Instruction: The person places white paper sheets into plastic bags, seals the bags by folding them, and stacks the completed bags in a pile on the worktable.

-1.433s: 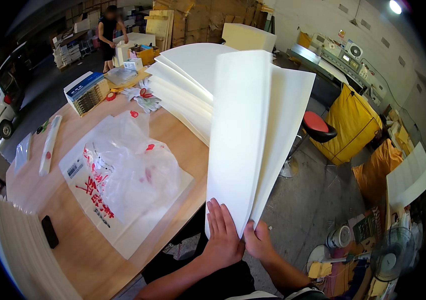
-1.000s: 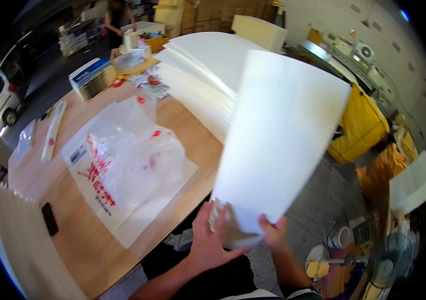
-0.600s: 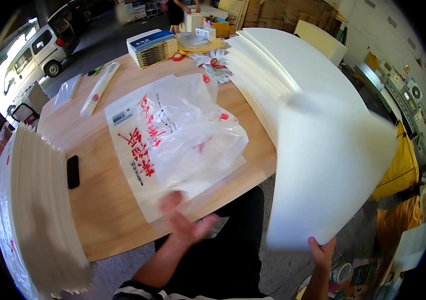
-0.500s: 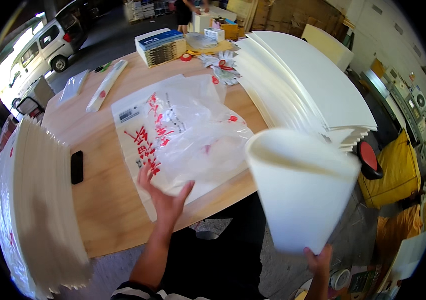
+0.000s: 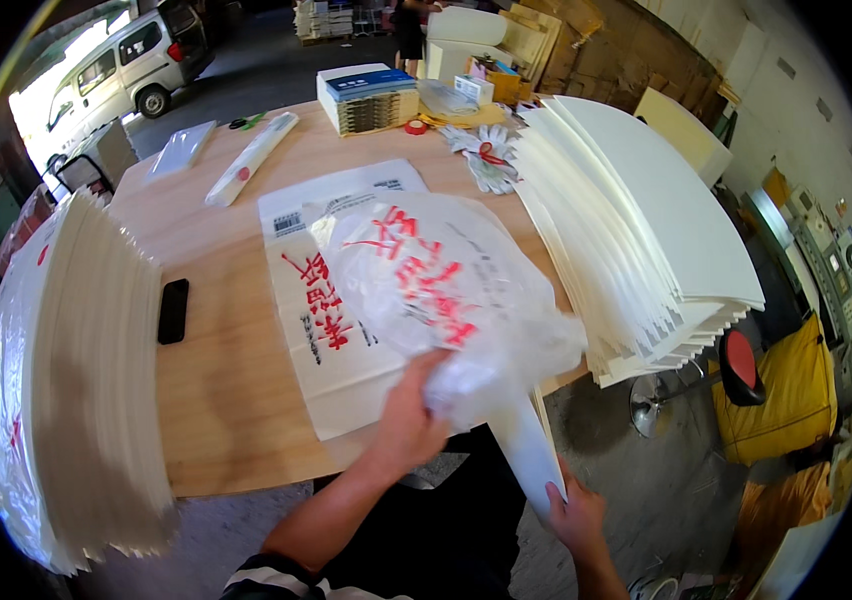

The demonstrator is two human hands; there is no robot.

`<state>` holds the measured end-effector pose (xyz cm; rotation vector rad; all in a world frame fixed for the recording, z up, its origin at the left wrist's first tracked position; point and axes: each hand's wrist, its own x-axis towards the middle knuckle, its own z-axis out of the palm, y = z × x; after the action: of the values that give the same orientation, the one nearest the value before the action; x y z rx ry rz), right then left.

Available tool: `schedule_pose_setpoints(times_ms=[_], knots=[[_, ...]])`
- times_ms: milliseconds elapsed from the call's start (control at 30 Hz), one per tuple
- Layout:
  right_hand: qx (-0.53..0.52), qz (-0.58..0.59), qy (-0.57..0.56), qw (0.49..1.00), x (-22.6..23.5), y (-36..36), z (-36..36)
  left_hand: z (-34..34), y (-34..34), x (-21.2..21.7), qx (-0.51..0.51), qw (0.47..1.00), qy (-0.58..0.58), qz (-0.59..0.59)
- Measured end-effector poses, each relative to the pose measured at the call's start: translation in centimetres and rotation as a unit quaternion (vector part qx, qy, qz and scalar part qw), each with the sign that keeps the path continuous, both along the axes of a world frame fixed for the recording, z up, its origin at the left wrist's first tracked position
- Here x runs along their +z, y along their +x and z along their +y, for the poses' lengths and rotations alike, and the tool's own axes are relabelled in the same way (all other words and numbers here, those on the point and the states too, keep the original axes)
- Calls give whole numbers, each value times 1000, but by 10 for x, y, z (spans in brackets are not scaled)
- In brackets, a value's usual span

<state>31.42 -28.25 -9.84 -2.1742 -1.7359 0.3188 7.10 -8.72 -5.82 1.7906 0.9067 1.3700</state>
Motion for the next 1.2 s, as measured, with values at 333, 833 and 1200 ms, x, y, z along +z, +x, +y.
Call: schedule_pose_setpoints(times_ms=[333, 833, 1200], knots=[[68, 363, -45, 928, 44, 34, 84, -26, -4, -10, -298, 951, -19, 83], [21, 577, 57, 815, 20, -43, 194, -50, -58, 7, -97, 932, 267, 223], [176, 244, 126, 945, 22, -28, 239, -65, -63, -3, -162, 948, 90, 261]])
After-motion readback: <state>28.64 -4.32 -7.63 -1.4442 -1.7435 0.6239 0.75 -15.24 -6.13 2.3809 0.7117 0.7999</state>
